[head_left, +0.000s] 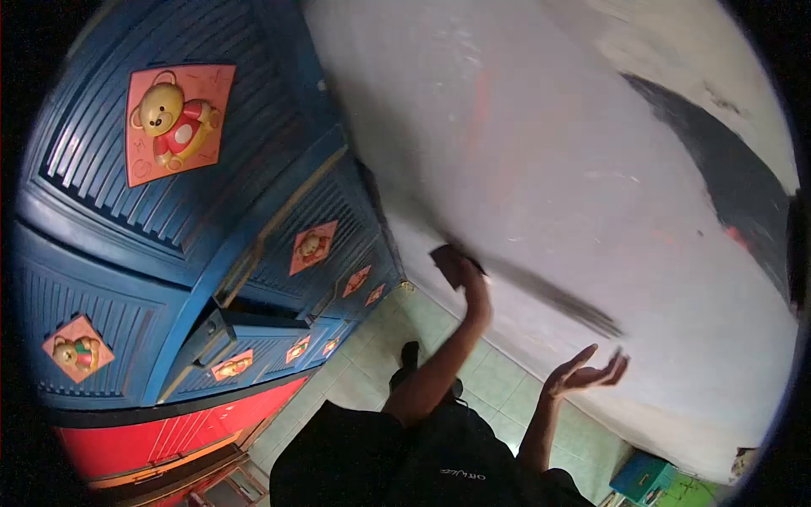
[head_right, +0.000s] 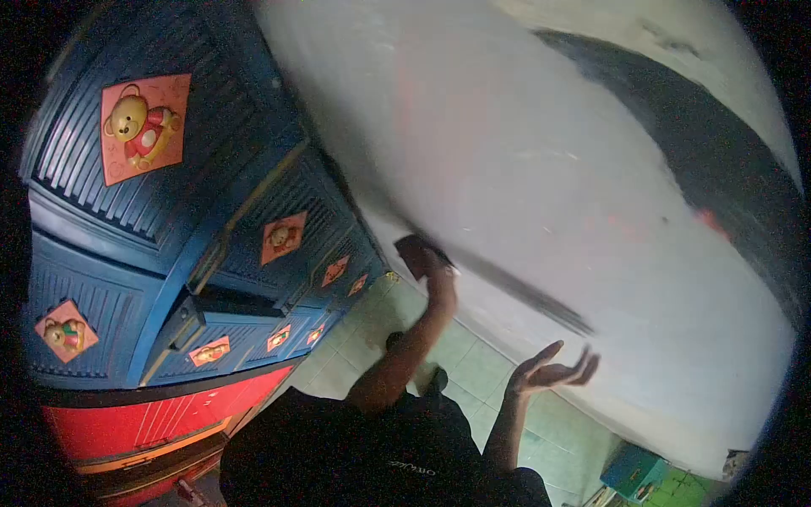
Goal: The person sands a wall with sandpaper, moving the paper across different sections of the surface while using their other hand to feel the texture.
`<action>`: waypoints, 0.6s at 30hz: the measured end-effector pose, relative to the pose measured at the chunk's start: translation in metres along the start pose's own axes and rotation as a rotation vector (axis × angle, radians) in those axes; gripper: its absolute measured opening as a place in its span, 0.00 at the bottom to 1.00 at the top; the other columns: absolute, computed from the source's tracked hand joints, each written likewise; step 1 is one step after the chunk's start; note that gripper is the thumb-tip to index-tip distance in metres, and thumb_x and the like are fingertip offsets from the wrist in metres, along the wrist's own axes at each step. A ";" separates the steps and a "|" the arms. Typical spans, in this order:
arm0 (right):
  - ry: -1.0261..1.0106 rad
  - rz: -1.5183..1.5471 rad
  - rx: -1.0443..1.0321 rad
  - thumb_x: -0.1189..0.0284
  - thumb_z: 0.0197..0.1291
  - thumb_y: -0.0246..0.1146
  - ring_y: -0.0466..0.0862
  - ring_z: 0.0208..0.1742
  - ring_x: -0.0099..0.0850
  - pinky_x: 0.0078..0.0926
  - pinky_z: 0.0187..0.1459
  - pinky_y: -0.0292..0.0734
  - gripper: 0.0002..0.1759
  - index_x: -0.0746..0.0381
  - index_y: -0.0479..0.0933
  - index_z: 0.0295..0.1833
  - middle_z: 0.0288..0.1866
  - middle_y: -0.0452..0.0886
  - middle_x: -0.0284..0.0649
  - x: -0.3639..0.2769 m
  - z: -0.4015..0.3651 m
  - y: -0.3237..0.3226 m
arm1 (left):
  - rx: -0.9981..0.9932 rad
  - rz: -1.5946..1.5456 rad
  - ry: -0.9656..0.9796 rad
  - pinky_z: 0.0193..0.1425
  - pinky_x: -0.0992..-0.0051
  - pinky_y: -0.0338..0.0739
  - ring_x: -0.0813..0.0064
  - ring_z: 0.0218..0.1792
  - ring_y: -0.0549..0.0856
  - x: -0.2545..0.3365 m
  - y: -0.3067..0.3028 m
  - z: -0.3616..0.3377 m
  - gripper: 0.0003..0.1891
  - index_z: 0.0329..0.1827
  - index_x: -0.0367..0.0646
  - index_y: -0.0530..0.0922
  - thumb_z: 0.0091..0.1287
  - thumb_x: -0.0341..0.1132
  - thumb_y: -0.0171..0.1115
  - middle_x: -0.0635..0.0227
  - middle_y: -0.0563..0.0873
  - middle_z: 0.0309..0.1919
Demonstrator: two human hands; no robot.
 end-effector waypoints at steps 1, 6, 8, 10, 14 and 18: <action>-0.022 -0.033 0.058 0.70 0.69 0.59 0.56 0.75 0.48 0.53 0.72 0.54 0.30 0.67 0.57 0.72 0.75 0.50 0.55 -0.012 -0.003 0.005 | -0.030 -0.064 -0.080 0.68 0.71 0.60 0.81 0.60 0.69 -0.002 0.001 -0.031 0.28 0.69 0.56 0.67 0.71 0.58 0.54 0.76 0.73 0.61; 0.155 -0.080 -0.113 0.41 0.61 0.61 0.28 0.81 0.50 0.56 0.77 0.30 0.65 0.65 0.22 0.77 0.80 0.20 0.56 -0.013 -0.018 0.053 | 0.204 -0.139 -0.074 0.73 0.67 0.56 0.73 0.68 0.67 0.014 -0.024 0.034 0.27 0.71 0.50 0.65 0.75 0.54 0.45 0.70 0.71 0.67; 0.297 0.029 -0.071 0.38 0.62 0.56 0.24 0.81 0.48 0.54 0.77 0.27 0.64 0.65 0.21 0.77 0.80 0.18 0.56 -0.010 -0.013 0.061 | 0.320 -0.164 -0.085 0.75 0.69 0.56 0.71 0.68 0.69 0.018 -0.070 0.101 0.28 0.69 0.46 0.68 0.75 0.55 0.44 0.68 0.72 0.67; 0.435 -0.017 -0.087 0.34 0.66 0.41 0.16 0.79 0.44 0.50 0.76 0.20 0.59 0.66 0.19 0.76 0.78 0.12 0.54 0.010 -0.016 0.063 | 0.389 -0.253 -0.186 0.74 0.71 0.57 0.70 0.66 0.71 0.030 -0.106 0.141 0.27 0.63 0.46 0.74 0.74 0.56 0.44 0.69 0.77 0.62; 0.615 0.135 -0.167 0.35 0.69 0.35 0.14 0.79 0.41 0.46 0.75 0.17 0.55 0.67 0.17 0.75 0.77 0.08 0.52 0.006 -0.023 0.070 | 0.274 -0.187 -0.322 0.65 0.67 0.64 0.75 0.55 0.76 0.031 -0.109 0.125 0.19 0.53 0.53 0.76 0.72 0.55 0.48 0.75 0.80 0.50; 0.762 0.258 -0.413 0.38 0.71 0.34 0.14 0.79 0.38 0.39 0.76 0.18 0.53 0.68 0.16 0.74 0.76 0.08 0.52 0.036 -0.033 0.068 | 0.201 -0.378 -0.364 0.65 0.68 0.63 0.70 0.50 0.77 0.073 -0.019 0.028 0.14 0.52 0.52 0.76 0.74 0.48 0.51 0.72 0.82 0.45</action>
Point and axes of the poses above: each hand's wrist, its own z-axis towards the middle knuckle, its own y-axis out of the palm, x = y × z, the point moved 6 cm from there along z, towards the middle knuckle
